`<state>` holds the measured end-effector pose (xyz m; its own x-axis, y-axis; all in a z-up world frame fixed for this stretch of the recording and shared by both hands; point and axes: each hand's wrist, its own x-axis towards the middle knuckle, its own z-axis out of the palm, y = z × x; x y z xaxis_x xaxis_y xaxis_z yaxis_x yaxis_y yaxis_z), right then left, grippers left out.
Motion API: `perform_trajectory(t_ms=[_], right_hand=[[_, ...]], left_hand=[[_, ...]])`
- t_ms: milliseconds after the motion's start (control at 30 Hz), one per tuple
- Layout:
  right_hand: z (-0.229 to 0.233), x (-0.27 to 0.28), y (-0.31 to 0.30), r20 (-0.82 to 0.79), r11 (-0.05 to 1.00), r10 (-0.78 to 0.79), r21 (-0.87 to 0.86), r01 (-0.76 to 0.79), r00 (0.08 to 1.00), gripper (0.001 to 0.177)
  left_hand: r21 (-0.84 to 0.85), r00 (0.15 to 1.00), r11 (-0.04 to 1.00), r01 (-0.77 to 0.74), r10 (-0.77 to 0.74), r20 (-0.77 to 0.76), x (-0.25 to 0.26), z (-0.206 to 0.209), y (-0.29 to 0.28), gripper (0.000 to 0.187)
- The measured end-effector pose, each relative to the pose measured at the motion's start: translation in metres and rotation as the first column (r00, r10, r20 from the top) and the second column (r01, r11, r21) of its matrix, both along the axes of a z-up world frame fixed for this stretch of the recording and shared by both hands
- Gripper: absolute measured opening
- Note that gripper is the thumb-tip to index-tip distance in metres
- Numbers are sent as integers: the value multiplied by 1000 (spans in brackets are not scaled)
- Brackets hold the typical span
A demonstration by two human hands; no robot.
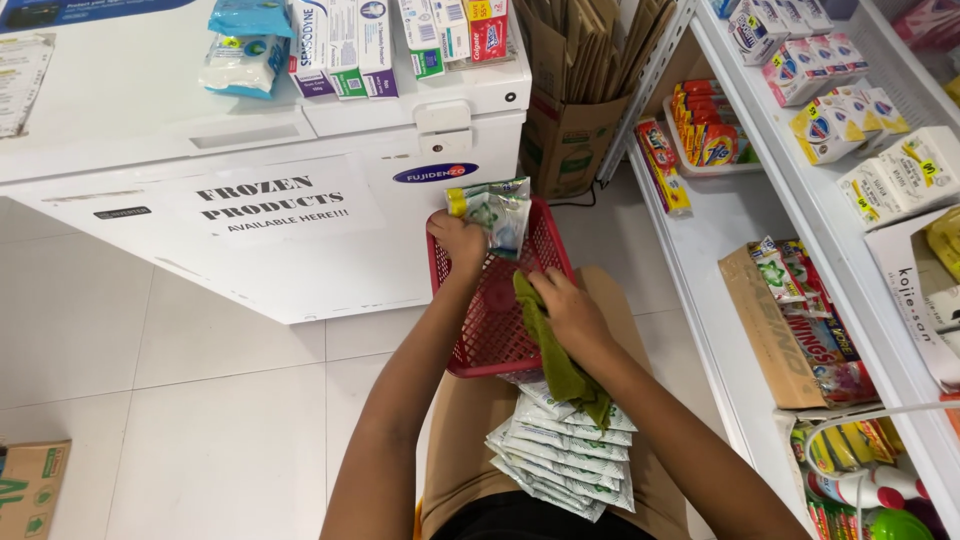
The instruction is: The person sits on a low stool in a store aisle and wipes multiple small detergent packets with a green cloth. They hold the packets in a red basket on their lap, wipe each one individually, and then place them back into the basket. The person also wipes the basket itself and arranges the packets neatly inside.
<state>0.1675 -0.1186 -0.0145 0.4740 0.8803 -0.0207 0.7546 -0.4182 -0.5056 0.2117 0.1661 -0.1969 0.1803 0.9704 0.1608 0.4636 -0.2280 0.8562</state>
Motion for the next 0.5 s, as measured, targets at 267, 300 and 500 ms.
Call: perform_trajectory(t_ms=[267, 300, 500], right_hand=[[-11, 4, 0, -175, 982, 42, 191, -8, 984, 55], [-20, 9, 2, -214, 968, 61, 251, -5, 975, 60], [-40, 36, -12, -427, 876, 119, 470, 107, 896, 56]], left_hand=[[109, 991, 985, 136, -136, -6, -45, 102, -45, 71], [146, 984, 977, 154, -139, -107, -53, 122, -55, 81], [203, 950, 932, 301, -311, 20, -86, 169, -83, 89]])
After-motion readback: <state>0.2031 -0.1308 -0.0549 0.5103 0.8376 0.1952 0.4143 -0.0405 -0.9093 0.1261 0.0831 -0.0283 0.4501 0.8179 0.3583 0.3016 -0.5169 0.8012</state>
